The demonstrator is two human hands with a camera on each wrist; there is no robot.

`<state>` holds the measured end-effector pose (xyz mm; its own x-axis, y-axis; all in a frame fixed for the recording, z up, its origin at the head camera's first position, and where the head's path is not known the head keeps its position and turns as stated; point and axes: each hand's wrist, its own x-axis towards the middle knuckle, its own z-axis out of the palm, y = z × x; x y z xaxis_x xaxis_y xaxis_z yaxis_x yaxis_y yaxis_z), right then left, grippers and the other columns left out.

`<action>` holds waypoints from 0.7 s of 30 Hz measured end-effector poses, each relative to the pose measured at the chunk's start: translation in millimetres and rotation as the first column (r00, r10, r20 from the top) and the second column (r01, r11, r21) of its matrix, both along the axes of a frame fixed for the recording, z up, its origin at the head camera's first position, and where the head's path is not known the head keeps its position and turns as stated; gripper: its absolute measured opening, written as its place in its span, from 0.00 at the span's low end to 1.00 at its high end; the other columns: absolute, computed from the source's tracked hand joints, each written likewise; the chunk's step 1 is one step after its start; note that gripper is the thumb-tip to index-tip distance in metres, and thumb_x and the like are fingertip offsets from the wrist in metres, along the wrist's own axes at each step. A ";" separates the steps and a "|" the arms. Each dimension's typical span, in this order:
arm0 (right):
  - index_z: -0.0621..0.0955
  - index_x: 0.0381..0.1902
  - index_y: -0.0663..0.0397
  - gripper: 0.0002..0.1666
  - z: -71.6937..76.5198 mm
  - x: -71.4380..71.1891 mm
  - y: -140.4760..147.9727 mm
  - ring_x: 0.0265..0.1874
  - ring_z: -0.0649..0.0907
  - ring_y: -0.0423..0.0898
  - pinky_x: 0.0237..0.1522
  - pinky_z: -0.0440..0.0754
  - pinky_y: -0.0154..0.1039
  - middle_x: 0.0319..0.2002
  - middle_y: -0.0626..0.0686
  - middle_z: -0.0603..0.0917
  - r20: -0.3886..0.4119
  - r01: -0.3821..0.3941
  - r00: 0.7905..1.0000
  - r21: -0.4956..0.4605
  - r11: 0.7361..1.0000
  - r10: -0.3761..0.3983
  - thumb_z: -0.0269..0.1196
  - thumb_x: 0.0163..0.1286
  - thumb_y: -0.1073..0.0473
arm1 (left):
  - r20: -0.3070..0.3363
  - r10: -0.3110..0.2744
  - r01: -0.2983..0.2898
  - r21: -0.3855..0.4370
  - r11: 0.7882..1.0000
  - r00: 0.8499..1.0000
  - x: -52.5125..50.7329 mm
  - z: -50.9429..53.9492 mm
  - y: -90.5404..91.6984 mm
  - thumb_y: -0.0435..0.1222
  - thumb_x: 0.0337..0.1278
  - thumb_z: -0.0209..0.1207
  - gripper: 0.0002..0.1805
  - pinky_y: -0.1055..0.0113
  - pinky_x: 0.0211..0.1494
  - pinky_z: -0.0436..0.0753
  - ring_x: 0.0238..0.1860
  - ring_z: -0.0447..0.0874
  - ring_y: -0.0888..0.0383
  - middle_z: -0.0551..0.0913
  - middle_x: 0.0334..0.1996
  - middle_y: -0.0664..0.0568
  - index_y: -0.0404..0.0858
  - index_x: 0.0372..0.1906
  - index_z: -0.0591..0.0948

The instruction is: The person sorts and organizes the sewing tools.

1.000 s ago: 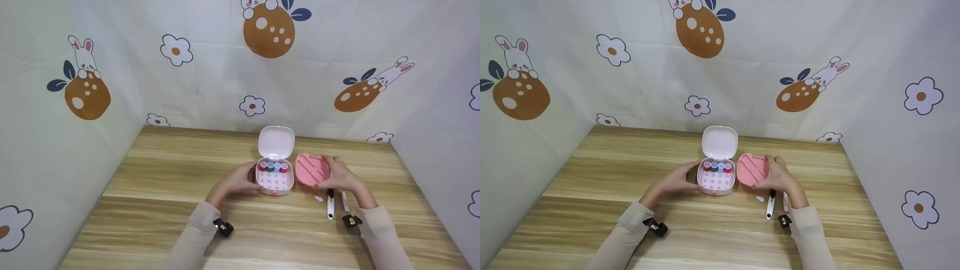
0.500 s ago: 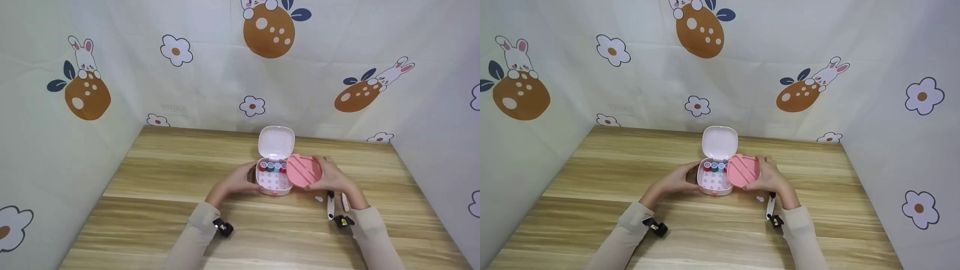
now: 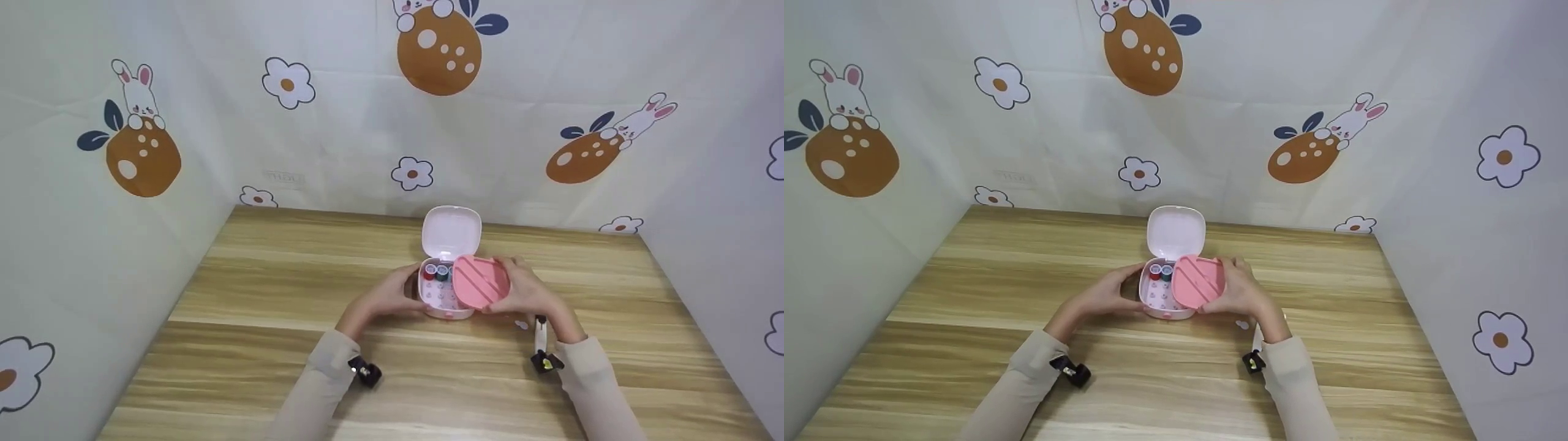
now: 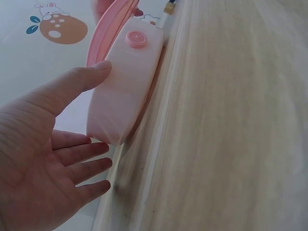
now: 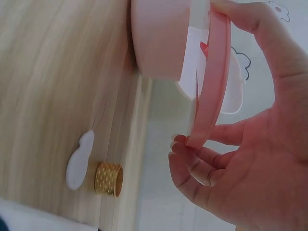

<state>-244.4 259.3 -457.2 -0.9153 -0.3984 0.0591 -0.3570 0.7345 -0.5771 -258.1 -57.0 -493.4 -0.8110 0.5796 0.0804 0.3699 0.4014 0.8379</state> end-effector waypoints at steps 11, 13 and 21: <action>0.67 0.73 0.75 0.69 -2.1 -2.7 -18.0 0.59 0.75 0.67 0.65 0.78 0.69 0.61 0.74 0.73 0.020 -0.009 1.000 -0.023 1.000 0.009 0.84 0.38 0.48 | -0.010 0.009 -0.009 0.009 1.000 1.000 0.7 0.0 -0.9 0.35 0.48 0.77 0.52 0.51 0.82 0.66 0.74 0.72 0.42 0.75 0.73 0.36 0.29 0.79 0.65; 0.68 0.73 0.75 0.68 -2.9 -3.5 -21.1 0.58 0.75 0.66 0.64 0.78 0.69 0.60 0.73 0.73 0.015 -0.016 1.000 -0.030 0.999 0.016 0.84 0.38 0.49 | -0.011 0.007 -0.007 0.012 1.000 1.000 0.9 0.2 -1.0 0.34 0.48 0.77 0.52 0.51 0.82 0.66 0.75 0.72 0.42 0.74 0.73 0.36 0.29 0.79 0.65; 0.67 0.74 0.73 0.68 -2.8 -5.3 -30.8 0.57 0.75 0.64 0.64 0.78 0.68 0.59 0.72 0.74 0.040 -0.024 0.999 -0.031 0.999 0.025 0.84 0.38 0.51 | -0.003 0.018 -0.018 -0.007 1.000 1.000 1.5 1.5 -1.2 0.35 0.49 0.77 0.52 0.52 0.82 0.65 0.75 0.71 0.42 0.74 0.74 0.36 0.29 0.79 0.65</action>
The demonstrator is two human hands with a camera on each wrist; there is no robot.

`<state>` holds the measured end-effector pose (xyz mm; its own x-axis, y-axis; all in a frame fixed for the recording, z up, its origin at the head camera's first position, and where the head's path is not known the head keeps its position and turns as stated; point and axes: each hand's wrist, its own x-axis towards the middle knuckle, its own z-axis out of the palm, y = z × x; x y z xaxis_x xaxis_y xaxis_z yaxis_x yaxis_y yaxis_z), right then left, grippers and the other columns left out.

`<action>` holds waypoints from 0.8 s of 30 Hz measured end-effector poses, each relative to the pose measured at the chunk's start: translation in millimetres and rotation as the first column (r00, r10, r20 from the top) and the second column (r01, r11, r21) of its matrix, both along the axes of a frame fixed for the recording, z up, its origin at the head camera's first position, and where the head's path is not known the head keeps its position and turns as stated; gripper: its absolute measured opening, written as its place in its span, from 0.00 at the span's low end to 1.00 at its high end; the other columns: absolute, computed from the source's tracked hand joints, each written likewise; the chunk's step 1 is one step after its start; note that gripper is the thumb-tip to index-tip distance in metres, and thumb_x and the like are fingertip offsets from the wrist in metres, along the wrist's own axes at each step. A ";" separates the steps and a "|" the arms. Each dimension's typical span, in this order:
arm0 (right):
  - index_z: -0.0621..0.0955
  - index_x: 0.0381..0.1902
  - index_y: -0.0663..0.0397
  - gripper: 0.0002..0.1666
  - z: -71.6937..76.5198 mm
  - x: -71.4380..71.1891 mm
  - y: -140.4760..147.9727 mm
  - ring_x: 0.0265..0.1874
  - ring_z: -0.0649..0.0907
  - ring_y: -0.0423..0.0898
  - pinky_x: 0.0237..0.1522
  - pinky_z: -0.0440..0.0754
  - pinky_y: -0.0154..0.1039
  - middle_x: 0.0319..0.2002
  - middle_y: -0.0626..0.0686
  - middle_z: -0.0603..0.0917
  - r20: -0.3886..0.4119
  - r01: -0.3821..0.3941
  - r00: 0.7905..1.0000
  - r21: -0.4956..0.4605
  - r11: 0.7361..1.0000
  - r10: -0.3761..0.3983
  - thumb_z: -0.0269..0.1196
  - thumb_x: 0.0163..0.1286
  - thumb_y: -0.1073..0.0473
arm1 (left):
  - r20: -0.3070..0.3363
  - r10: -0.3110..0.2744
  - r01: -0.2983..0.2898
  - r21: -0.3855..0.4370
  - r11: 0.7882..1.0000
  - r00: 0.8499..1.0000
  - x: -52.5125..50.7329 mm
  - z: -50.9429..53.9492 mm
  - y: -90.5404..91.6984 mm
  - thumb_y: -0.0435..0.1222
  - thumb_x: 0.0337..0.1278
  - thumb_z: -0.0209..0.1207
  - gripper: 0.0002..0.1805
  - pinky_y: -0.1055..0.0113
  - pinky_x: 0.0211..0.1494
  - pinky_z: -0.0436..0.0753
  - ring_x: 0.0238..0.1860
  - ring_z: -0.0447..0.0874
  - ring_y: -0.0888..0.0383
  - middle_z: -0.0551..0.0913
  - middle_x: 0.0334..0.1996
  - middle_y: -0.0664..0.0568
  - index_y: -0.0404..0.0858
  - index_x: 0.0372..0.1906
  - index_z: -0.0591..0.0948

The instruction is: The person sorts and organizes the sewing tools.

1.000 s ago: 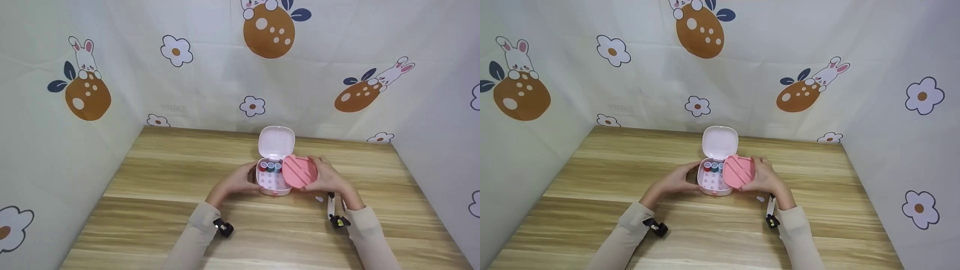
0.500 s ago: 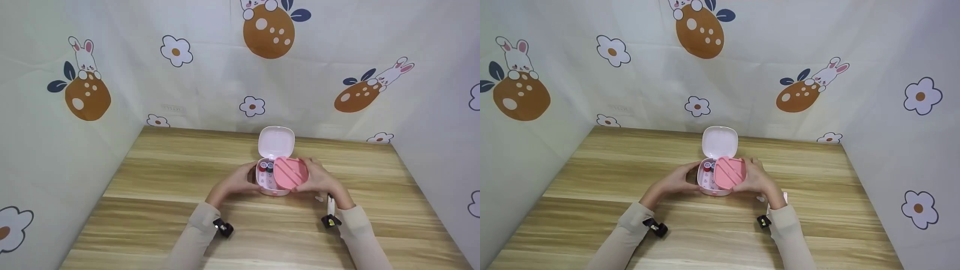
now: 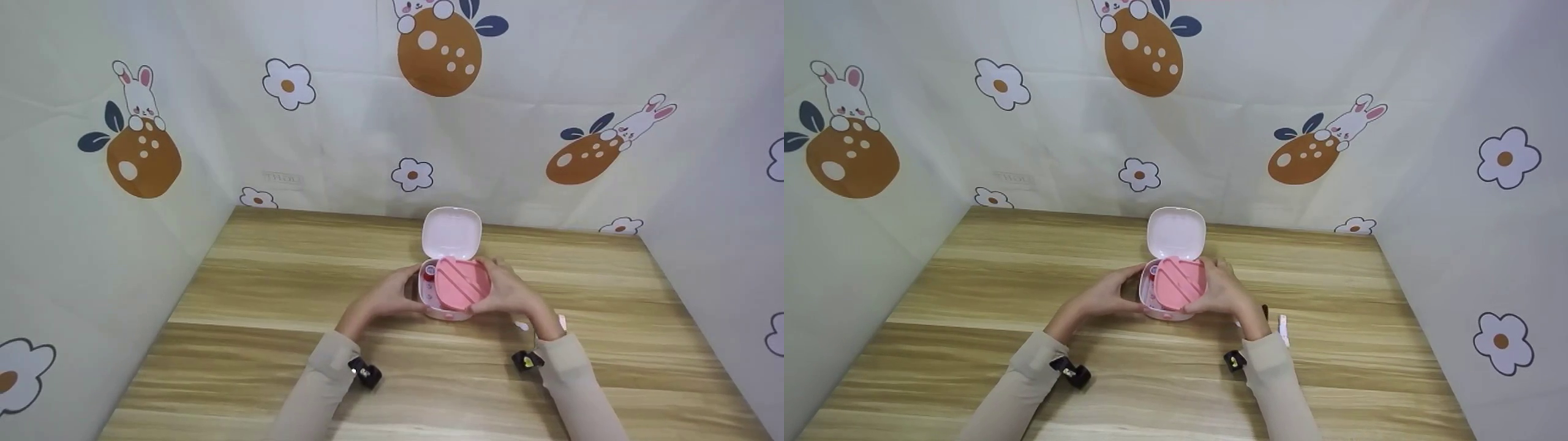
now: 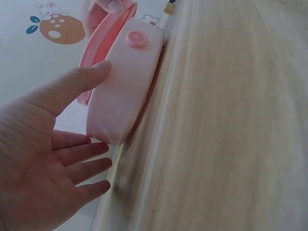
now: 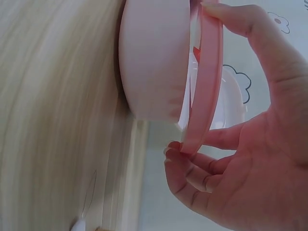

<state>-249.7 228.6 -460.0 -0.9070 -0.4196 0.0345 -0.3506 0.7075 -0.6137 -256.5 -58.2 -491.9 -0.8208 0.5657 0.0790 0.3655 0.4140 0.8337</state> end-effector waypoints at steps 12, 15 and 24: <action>0.65 0.72 0.82 0.67 2.0 -1.0 -20.0 0.63 0.74 0.71 0.69 0.74 0.69 0.64 0.78 0.72 0.010 -0.009 1.000 -0.015 1.000 0.009 0.82 0.39 0.53 | -0.013 -0.001 0.000 -0.020 1.000 1.000 -1.4 -1.0 -0.6 0.38 0.51 0.77 0.52 0.51 0.82 0.66 0.76 0.70 0.42 0.72 0.75 0.35 0.27 0.79 0.64; 0.64 0.72 0.83 0.68 3.4 -0.7 -23.7 0.63 0.73 0.71 0.69 0.74 0.68 0.64 0.79 0.71 0.017 0.010 1.000 0.001 1.000 -0.010 0.83 0.40 0.53 | -0.024 -0.012 0.012 -0.011 1.000 1.000 -2.1 -1.7 -0.5 0.39 0.52 0.77 0.52 0.51 0.82 0.66 0.76 0.70 0.42 0.72 0.75 0.35 0.27 0.79 0.64; 0.65 0.72 0.81 0.67 3.2 -2.4 -29.1 0.63 0.72 0.72 0.68 0.74 0.70 0.64 0.80 0.70 -0.014 0.016 1.000 0.043 0.999 -0.015 0.84 0.39 0.54 | -0.019 -0.010 0.010 -0.011 1.000 1.000 -3.3 -2.2 0.4 0.38 0.49 0.77 0.52 0.52 0.82 0.66 0.76 0.71 0.43 0.73 0.74 0.36 0.29 0.79 0.65</action>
<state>-252.1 199.5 -456.8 -0.9129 -0.4071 0.0291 -0.3476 0.7382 -0.5781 -259.8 -57.8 -494.0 -0.8136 0.5747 0.0884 0.3856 0.4196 0.8217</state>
